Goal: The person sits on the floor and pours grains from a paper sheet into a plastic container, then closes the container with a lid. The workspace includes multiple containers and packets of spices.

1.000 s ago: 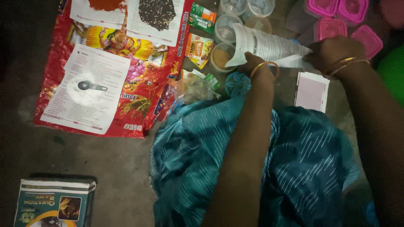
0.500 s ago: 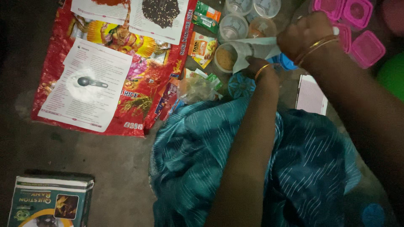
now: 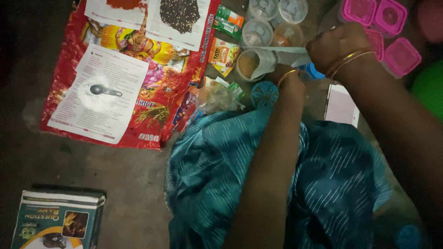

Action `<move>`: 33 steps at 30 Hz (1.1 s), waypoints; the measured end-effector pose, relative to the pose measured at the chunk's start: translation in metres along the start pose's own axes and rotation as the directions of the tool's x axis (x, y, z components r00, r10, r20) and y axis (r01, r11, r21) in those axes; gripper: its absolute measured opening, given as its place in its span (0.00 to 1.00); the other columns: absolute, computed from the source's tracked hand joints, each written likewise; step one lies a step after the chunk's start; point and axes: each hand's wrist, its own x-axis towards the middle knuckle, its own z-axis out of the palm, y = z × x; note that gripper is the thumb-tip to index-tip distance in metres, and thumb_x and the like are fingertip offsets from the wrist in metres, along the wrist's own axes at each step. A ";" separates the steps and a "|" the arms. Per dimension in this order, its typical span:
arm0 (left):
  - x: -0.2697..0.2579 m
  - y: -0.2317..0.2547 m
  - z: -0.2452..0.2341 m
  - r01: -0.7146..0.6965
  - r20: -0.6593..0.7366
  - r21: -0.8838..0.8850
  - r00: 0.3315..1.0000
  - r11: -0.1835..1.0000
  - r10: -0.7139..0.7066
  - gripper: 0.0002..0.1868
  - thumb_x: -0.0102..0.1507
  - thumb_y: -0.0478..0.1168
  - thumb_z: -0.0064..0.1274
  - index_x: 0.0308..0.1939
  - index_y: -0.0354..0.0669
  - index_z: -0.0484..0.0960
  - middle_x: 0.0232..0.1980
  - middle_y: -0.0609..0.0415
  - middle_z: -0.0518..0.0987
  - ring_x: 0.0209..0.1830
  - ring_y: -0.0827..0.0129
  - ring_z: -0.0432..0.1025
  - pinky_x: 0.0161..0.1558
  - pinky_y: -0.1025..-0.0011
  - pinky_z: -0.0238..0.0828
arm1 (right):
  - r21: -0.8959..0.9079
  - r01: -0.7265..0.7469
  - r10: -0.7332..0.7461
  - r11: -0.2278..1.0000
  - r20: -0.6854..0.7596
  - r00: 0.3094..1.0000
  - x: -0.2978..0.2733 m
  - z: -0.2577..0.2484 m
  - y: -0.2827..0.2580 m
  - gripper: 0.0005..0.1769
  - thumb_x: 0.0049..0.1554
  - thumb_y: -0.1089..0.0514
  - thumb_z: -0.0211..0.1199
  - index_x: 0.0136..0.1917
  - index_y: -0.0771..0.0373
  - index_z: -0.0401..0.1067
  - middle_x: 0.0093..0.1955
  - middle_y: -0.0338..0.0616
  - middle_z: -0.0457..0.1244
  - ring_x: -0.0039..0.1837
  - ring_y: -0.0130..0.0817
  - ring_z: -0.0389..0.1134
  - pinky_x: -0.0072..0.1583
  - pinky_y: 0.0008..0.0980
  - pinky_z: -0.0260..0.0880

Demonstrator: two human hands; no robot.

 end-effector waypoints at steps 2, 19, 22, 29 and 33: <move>-0.008 -0.002 -0.001 -0.115 0.022 -0.048 0.993 0.992 0.117 0.30 0.54 0.49 0.68 0.60 0.59 0.82 0.69 0.54 0.75 0.69 0.62 0.70 0.65 0.62 0.71 | 0.063 -0.025 0.024 0.998 0.018 1.000 -0.003 0.001 0.002 0.14 0.62 0.49 0.58 0.57 0.50 0.80 0.47 0.50 0.74 0.49 0.45 0.77 0.48 0.44 0.76; 0.023 -0.031 -0.011 0.050 -0.376 0.255 0.925 0.966 0.051 0.13 0.67 0.41 0.46 0.41 0.47 0.88 0.49 0.55 0.85 0.51 0.63 0.79 0.53 0.64 0.73 | 0.629 -0.443 0.459 0.639 0.150 0.876 -0.024 0.066 -0.032 0.32 0.68 0.33 0.54 0.54 0.64 0.80 0.53 0.63 0.71 0.56 0.61 0.73 0.55 0.56 0.71; 0.025 -0.033 -0.010 0.048 -0.268 -0.667 0.916 0.744 -0.299 0.18 0.76 0.42 0.39 0.49 0.36 0.84 0.50 0.41 0.84 0.50 0.52 0.81 0.46 0.60 0.79 | 0.682 -0.622 0.618 0.385 0.310 0.722 -0.021 0.070 -0.026 0.34 0.63 0.30 0.58 0.54 0.65 0.79 0.54 0.67 0.67 0.56 0.64 0.70 0.54 0.58 0.69; -0.009 -0.046 -0.034 -0.211 -0.616 -0.233 0.788 0.949 0.024 0.16 0.68 0.41 0.43 0.49 0.37 0.83 0.51 0.40 0.83 0.53 0.48 0.77 0.53 0.56 0.73 | 0.698 -0.683 0.671 0.216 0.402 0.623 -0.020 0.080 -0.017 0.34 0.60 0.31 0.64 0.54 0.67 0.79 0.55 0.66 0.69 0.57 0.62 0.71 0.55 0.56 0.71; -0.055 -0.045 -0.064 -0.430 -0.661 -0.612 0.740 0.664 -0.129 0.19 0.66 0.42 0.47 0.54 0.33 0.82 0.51 0.33 0.81 0.50 0.37 0.74 0.52 0.49 0.69 | 0.737 -0.667 0.731 0.114 0.392 0.559 -0.010 0.098 -0.017 0.33 0.58 0.32 0.65 0.52 0.67 0.79 0.53 0.64 0.68 0.55 0.61 0.71 0.53 0.55 0.70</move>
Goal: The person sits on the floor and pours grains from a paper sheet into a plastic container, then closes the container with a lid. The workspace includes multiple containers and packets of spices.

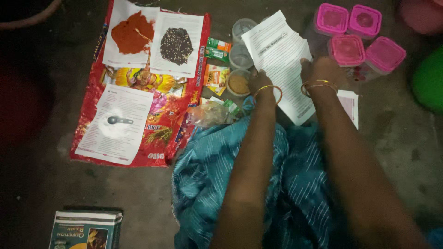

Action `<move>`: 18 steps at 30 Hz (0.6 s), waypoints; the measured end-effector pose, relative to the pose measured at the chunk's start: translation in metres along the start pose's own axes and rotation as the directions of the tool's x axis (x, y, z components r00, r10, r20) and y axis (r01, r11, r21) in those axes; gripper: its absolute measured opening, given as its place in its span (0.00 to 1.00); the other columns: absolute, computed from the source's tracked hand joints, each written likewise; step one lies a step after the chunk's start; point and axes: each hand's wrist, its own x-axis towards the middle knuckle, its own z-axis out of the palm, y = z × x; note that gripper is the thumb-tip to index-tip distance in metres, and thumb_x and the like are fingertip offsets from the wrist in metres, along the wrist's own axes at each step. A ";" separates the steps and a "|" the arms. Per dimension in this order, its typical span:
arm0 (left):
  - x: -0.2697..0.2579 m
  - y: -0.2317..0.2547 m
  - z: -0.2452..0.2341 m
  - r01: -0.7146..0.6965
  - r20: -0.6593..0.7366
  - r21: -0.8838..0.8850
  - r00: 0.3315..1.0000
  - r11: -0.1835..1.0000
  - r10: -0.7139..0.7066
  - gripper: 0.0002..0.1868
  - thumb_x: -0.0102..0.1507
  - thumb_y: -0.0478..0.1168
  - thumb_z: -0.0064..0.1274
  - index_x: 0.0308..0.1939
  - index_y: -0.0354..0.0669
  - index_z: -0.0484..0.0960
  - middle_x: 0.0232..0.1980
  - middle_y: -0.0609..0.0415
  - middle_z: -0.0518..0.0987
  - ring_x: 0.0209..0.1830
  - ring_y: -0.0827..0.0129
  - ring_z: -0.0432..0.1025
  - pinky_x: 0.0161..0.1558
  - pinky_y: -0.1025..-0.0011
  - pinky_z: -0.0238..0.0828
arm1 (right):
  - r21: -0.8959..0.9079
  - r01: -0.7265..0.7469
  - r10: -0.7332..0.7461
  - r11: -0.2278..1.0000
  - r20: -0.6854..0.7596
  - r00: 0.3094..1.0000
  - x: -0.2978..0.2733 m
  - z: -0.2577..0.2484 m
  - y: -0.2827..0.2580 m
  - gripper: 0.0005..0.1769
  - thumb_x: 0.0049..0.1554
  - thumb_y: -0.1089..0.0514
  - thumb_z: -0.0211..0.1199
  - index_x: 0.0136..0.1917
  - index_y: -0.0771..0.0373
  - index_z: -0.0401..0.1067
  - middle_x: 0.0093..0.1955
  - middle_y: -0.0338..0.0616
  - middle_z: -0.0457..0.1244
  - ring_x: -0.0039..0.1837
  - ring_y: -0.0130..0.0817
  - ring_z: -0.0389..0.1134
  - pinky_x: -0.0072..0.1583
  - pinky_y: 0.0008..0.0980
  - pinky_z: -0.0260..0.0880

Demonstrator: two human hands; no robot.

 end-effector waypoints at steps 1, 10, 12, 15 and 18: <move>0.000 0.012 -0.008 -0.022 0.015 0.031 1.000 0.999 0.022 0.19 0.65 0.41 0.48 0.56 0.35 0.81 0.51 0.32 0.81 0.50 0.36 0.74 0.52 0.49 0.68 | 0.037 0.005 -0.004 0.999 -0.036 0.999 0.004 0.004 0.003 0.32 0.58 0.33 0.66 0.51 0.66 0.79 0.52 0.64 0.68 0.54 0.61 0.70 0.52 0.54 0.70; 0.007 0.035 -0.034 0.129 0.151 -0.555 0.987 0.822 -0.053 0.18 0.59 0.33 0.56 0.53 0.32 0.83 0.48 0.44 0.86 0.44 0.64 0.78 0.49 0.68 0.73 | 0.737 0.149 0.052 0.659 -0.243 0.969 0.045 0.048 0.046 0.10 0.54 0.54 0.69 0.46 0.62 0.80 0.41 0.46 0.71 0.43 0.35 0.70 0.49 0.36 0.70; 0.016 0.028 -0.027 0.119 0.147 -0.526 0.988 0.842 -0.048 0.17 0.60 0.32 0.55 0.53 0.33 0.83 0.47 0.47 0.86 0.42 0.66 0.79 0.47 0.70 0.74 | 0.784 -0.004 0.137 0.621 -0.104 0.985 0.058 0.068 0.057 0.09 0.55 0.54 0.68 0.45 0.62 0.80 0.40 0.45 0.70 0.42 0.35 0.70 0.48 0.36 0.70; 0.031 0.023 -0.023 0.061 0.138 -0.473 0.990 0.879 0.005 0.14 0.61 0.32 0.55 0.50 0.34 0.85 0.44 0.47 0.87 0.40 0.67 0.79 0.46 0.70 0.75 | 0.738 -0.083 0.168 0.670 -0.042 0.985 0.077 0.106 0.078 0.11 0.57 0.53 0.67 0.44 0.64 0.79 0.41 0.49 0.70 0.44 0.41 0.70 0.49 0.40 0.69; 0.041 0.038 -0.029 -0.029 0.101 -0.386 0.992 0.922 0.073 0.12 0.60 0.32 0.56 0.47 0.35 0.86 0.42 0.47 0.87 0.39 0.67 0.79 0.45 0.69 0.75 | 0.384 0.120 -0.025 0.915 -0.243 0.970 0.111 0.126 0.093 0.14 0.60 0.52 0.66 0.43 0.66 0.78 0.42 0.53 0.70 0.46 0.47 0.71 0.50 0.44 0.69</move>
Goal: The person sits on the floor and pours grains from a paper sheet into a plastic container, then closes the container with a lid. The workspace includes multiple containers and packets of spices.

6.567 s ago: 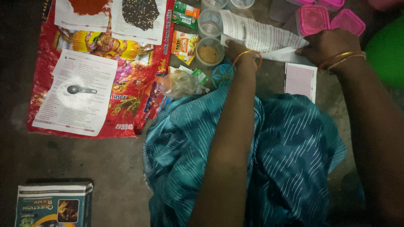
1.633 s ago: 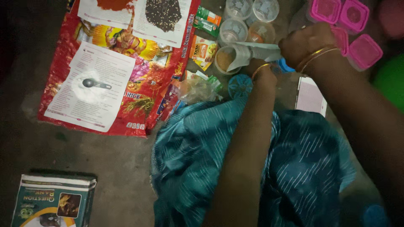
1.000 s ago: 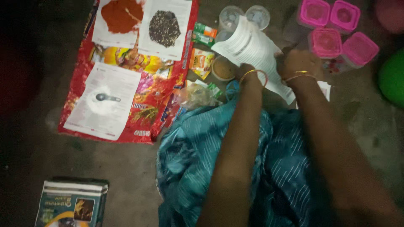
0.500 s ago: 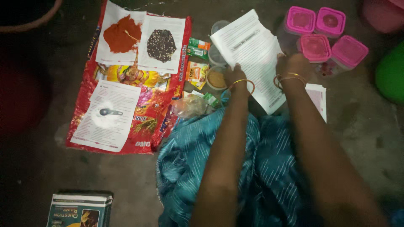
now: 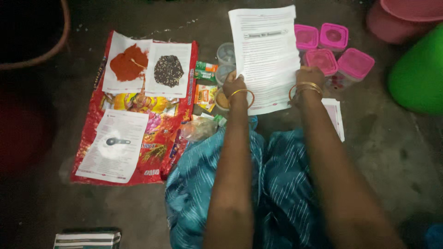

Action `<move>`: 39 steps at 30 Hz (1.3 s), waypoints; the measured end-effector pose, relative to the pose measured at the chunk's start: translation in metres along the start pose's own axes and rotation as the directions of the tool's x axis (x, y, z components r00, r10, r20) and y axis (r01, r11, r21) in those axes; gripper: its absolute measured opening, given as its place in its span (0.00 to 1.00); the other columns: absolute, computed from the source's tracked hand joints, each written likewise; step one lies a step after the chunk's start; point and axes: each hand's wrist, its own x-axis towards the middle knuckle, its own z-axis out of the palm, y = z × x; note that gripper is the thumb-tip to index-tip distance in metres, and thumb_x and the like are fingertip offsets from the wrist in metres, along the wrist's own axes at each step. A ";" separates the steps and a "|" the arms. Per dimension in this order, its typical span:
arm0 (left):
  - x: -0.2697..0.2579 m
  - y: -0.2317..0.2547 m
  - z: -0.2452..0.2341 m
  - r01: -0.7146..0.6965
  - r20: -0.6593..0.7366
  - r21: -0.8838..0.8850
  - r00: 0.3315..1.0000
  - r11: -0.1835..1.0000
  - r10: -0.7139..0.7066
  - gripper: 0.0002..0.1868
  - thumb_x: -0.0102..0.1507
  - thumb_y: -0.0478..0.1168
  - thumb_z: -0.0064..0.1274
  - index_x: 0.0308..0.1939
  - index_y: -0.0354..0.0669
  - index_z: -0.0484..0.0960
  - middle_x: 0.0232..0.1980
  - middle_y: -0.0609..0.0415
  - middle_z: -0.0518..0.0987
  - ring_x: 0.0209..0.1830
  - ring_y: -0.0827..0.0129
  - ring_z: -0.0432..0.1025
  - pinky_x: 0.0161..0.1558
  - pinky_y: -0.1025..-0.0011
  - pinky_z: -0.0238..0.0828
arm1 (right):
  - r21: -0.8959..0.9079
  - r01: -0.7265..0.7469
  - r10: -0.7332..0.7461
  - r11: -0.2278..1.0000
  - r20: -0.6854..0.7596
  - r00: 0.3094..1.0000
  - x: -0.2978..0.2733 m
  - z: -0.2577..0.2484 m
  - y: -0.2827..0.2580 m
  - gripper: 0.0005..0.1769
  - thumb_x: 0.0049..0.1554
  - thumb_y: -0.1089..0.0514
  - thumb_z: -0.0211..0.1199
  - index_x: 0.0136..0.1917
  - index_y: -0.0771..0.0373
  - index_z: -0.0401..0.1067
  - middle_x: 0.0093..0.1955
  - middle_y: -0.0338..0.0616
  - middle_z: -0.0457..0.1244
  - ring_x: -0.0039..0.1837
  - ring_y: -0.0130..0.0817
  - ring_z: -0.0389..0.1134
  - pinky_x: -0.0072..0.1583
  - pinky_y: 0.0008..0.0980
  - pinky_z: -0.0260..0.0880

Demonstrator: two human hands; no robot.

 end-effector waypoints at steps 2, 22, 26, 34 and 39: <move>-0.001 0.013 -0.004 -0.015 0.000 0.083 1.000 0.996 0.015 0.11 0.60 0.33 0.57 0.45 0.35 0.86 0.42 0.47 0.87 0.39 0.66 0.79 0.46 0.68 0.74 | -0.138 0.106 -0.114 0.985 -0.054 0.992 0.022 0.008 0.004 0.16 0.62 0.52 0.66 0.42 0.68 0.77 0.43 0.56 0.70 0.47 0.51 0.71 0.51 0.47 0.69; -0.025 0.008 -0.007 0.055 0.080 -0.256 0.996 0.965 -0.036 0.22 0.60 0.29 0.55 0.59 0.41 0.79 0.50 0.51 0.84 0.46 0.71 0.78 0.49 0.74 0.74 | 0.719 -0.356 0.169 0.597 0.321 0.932 -0.007 -0.056 -0.050 0.22 0.53 0.63 0.68 0.62 0.61 0.78 0.51 0.37 0.73 0.48 0.25 0.71 0.53 0.27 0.70; -0.028 -0.009 0.001 -0.007 0.071 -0.252 0.997 0.968 0.026 0.14 0.64 0.30 0.56 0.55 0.34 0.82 0.49 0.49 0.85 0.45 0.71 0.77 0.49 0.75 0.74 | 0.709 -0.423 0.205 0.564 0.375 0.904 -0.006 -0.056 -0.037 0.19 0.53 0.64 0.69 0.59 0.62 0.78 0.49 0.37 0.72 0.47 0.26 0.70 0.51 0.28 0.70; -0.030 -0.014 -0.005 0.016 -0.041 -0.082 0.999 0.996 -0.020 0.09 0.65 0.30 0.55 0.49 0.36 0.84 0.39 0.51 0.85 0.35 0.72 0.76 0.40 0.74 0.73 | 0.619 -0.493 0.348 0.612 0.348 0.870 0.008 -0.031 -0.016 0.17 0.52 0.63 0.70 0.55 0.59 0.79 0.46 0.34 0.71 0.45 0.26 0.69 0.49 0.28 0.69; -0.026 -0.039 -0.003 0.029 -0.093 -0.190 0.995 0.981 -0.047 0.09 0.64 0.33 0.50 0.43 0.37 0.86 0.39 0.56 0.84 0.37 0.73 0.75 0.41 0.75 0.73 | 0.540 -0.380 0.298 0.750 0.237 0.925 -0.002 -0.040 -0.020 0.10 0.54 0.63 0.68 0.51 0.58 0.79 0.48 0.38 0.71 0.48 0.30 0.70 0.51 0.32 0.70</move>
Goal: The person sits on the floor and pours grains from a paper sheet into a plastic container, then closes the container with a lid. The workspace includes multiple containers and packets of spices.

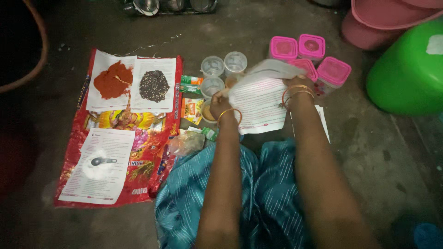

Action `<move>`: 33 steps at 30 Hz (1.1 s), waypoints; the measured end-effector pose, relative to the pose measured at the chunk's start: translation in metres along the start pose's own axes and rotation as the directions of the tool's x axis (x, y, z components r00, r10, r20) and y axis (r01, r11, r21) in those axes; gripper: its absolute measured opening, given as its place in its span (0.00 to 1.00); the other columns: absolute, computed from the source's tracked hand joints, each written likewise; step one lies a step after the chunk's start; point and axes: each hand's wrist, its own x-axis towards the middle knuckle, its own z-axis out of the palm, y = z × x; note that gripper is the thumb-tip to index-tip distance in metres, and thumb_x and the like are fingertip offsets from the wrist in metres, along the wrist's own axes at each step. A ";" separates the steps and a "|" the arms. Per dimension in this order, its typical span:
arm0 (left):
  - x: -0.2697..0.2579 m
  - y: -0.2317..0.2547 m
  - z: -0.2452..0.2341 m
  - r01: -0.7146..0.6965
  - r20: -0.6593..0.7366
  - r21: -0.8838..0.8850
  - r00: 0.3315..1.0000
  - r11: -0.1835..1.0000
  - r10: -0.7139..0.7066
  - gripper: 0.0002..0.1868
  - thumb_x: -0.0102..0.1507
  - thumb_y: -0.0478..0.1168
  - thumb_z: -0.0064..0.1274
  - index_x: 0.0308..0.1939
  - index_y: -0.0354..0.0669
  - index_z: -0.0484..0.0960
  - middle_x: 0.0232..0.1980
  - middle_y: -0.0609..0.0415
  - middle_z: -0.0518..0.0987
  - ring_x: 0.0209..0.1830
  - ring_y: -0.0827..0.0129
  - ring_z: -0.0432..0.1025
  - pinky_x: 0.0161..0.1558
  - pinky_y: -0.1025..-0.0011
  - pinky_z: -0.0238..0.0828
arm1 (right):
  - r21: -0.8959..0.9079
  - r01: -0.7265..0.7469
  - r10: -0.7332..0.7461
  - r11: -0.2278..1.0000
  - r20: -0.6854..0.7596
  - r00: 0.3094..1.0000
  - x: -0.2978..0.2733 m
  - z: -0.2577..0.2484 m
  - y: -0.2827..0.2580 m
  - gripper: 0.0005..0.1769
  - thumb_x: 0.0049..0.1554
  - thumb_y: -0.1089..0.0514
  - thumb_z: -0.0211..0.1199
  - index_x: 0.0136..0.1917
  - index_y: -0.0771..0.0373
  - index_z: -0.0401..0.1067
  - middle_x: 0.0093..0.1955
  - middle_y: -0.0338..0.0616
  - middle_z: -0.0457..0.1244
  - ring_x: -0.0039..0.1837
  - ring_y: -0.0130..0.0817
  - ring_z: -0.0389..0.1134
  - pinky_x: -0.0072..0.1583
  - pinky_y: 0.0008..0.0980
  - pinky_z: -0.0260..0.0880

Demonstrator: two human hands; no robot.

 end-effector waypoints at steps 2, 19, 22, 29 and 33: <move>0.008 -0.009 -0.001 0.131 0.054 -0.267 0.991 0.955 -0.121 0.09 0.63 0.36 0.51 0.39 0.35 0.86 0.36 0.55 0.82 0.35 0.70 0.75 0.39 0.73 0.73 | 0.013 -0.007 0.008 1.000 -0.054 0.999 -0.013 -0.010 -0.012 0.08 0.55 0.63 0.66 0.49 0.57 0.79 0.49 0.39 0.72 0.49 0.31 0.71 0.52 0.33 0.70; -0.044 0.079 0.018 -0.552 0.438 0.391 0.816 0.736 0.379 0.21 0.58 0.42 0.61 0.55 0.43 0.85 0.56 0.41 0.84 0.59 0.49 0.78 0.63 0.59 0.73 | -0.387 0.592 -0.562 0.707 0.202 0.802 -0.088 -0.029 -0.108 0.12 0.56 0.68 0.59 0.40 0.55 0.81 0.47 0.45 0.71 0.48 0.39 0.72 0.53 0.39 0.71; -0.061 0.089 0.026 -0.504 0.552 0.396 0.799 0.768 0.239 0.35 0.55 0.43 0.65 0.65 0.40 0.75 0.63 0.36 0.76 0.65 0.44 0.70 0.64 0.55 0.65 | -0.284 0.596 -0.528 0.751 0.283 0.801 -0.093 -0.030 -0.111 0.15 0.55 0.70 0.57 0.42 0.56 0.82 0.46 0.45 0.71 0.47 0.37 0.71 0.52 0.36 0.71; -0.071 0.095 0.034 -0.145 0.586 0.377 0.802 0.915 -0.114 0.36 0.57 0.47 0.62 0.69 0.43 0.70 0.57 0.47 0.82 0.56 0.58 0.75 0.58 0.63 0.68 | -0.110 0.550 -0.475 0.828 0.383 0.792 -0.084 -0.026 -0.098 0.15 0.54 0.72 0.55 0.43 0.61 0.82 0.45 0.43 0.72 0.45 0.30 0.70 0.50 0.30 0.70; -0.071 0.093 0.034 0.006 0.694 0.171 0.709 0.985 -0.125 0.26 0.61 0.50 0.62 0.57 0.36 0.81 0.48 0.48 0.85 0.45 0.68 0.78 0.50 0.69 0.73 | -0.019 0.518 -0.471 0.855 0.391 0.791 -0.074 -0.028 -0.096 0.14 0.56 0.71 0.55 0.46 0.61 0.81 0.45 0.40 0.72 0.46 0.26 0.70 0.50 0.27 0.70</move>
